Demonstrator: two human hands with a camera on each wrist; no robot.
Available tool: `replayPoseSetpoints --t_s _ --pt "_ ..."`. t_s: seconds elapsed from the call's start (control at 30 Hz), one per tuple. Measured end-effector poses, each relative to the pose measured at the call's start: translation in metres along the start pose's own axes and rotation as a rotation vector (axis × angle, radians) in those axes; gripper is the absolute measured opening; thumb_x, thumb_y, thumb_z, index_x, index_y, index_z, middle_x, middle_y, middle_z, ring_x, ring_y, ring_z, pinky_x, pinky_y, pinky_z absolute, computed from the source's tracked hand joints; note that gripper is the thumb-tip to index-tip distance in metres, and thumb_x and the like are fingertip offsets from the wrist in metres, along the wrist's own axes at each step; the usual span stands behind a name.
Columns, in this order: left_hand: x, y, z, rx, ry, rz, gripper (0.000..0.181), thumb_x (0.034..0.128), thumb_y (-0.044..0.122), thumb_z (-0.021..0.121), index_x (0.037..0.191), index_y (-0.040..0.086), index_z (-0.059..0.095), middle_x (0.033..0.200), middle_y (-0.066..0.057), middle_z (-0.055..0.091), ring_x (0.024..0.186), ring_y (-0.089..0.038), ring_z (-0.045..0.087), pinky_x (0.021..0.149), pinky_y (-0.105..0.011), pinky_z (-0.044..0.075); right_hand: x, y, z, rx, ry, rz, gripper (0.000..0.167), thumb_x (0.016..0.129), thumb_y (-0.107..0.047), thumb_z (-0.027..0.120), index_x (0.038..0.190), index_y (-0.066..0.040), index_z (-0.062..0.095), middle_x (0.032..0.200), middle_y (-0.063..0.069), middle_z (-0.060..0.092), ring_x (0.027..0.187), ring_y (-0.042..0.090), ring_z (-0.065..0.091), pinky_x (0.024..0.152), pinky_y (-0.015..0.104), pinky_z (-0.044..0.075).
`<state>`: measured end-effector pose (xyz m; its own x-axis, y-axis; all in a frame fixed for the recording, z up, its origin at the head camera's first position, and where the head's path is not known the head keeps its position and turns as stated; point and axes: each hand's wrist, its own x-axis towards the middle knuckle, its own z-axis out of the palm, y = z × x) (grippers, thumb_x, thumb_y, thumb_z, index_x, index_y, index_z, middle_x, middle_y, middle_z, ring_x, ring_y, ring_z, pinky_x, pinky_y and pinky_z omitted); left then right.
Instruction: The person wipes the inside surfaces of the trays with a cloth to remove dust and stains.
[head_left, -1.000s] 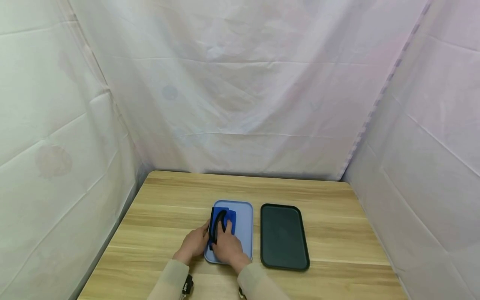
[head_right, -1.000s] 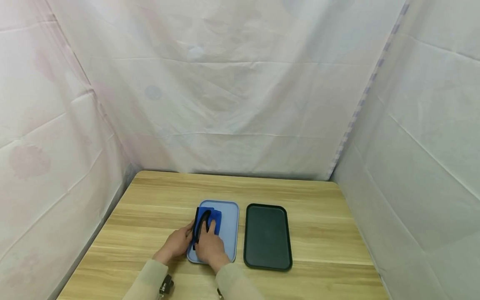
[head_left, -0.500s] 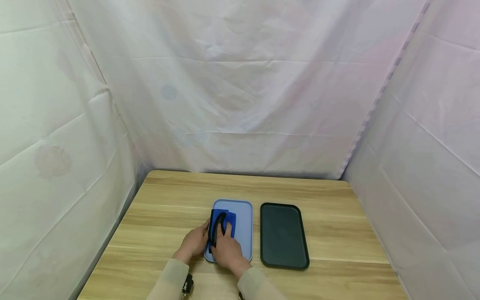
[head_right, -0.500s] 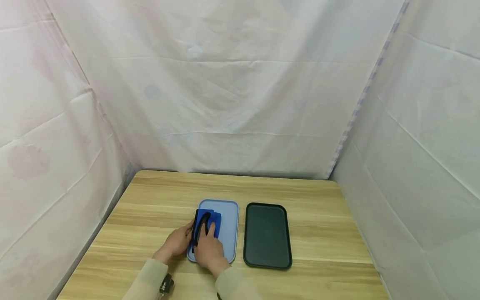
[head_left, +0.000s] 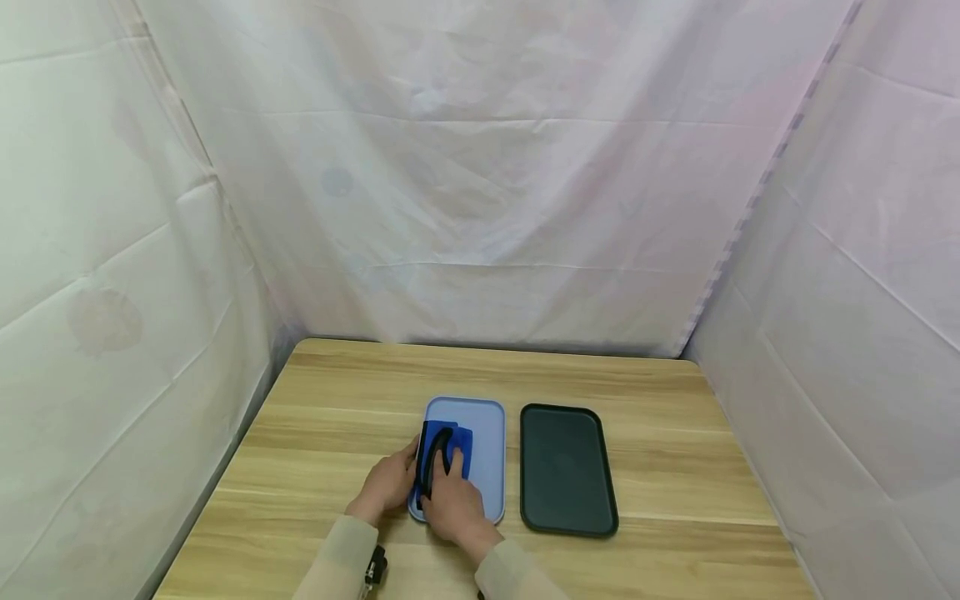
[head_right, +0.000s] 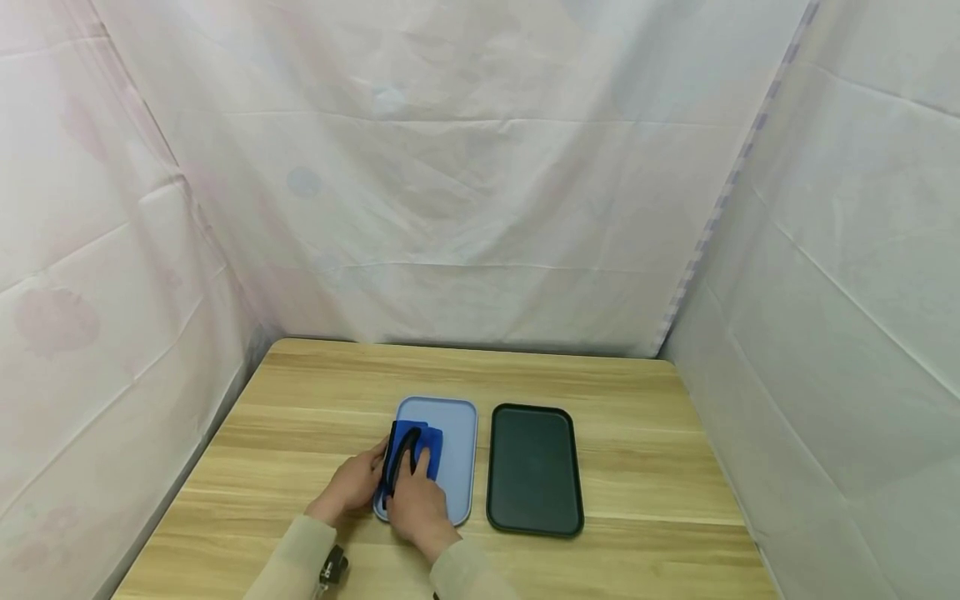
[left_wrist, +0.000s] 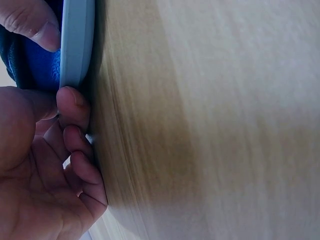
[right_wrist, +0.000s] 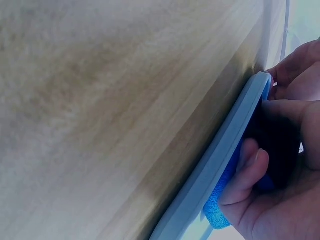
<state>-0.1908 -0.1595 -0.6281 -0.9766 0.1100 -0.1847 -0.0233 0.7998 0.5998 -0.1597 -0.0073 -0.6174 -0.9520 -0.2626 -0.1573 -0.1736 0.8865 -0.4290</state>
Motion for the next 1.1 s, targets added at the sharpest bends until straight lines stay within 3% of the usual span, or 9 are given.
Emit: replayPoseSetpoints --t_s 0.43,1.1 --pt "0.0 0.0 0.0 0.015 -0.001 -0.001 0.051 0.1086 0.02 0.05 0.157 0.007 0.044 0.136 -0.025 0.066 0.116 -0.045 0.068 0.098 -0.058 0.053 -0.004 0.005 -0.005 -0.06 -0.021 0.003 0.08 0.094 -0.038 0.075 0.161 -0.011 0.039 0.163 0.024 0.031 0.055 0.019 0.054 0.05 0.035 0.047" --pt "0.0 0.002 -0.001 0.03 0.007 -0.012 0.052 0.107 0.019 0.053 0.158 0.011 0.044 0.127 -0.025 0.071 0.11 -0.043 0.071 0.092 -0.057 0.055 -0.01 0.016 -0.011 -0.106 -0.007 -0.005 0.075 0.093 -0.035 0.077 0.158 -0.018 0.045 0.163 0.017 0.037 0.064 0.021 0.059 0.053 0.036 0.048"
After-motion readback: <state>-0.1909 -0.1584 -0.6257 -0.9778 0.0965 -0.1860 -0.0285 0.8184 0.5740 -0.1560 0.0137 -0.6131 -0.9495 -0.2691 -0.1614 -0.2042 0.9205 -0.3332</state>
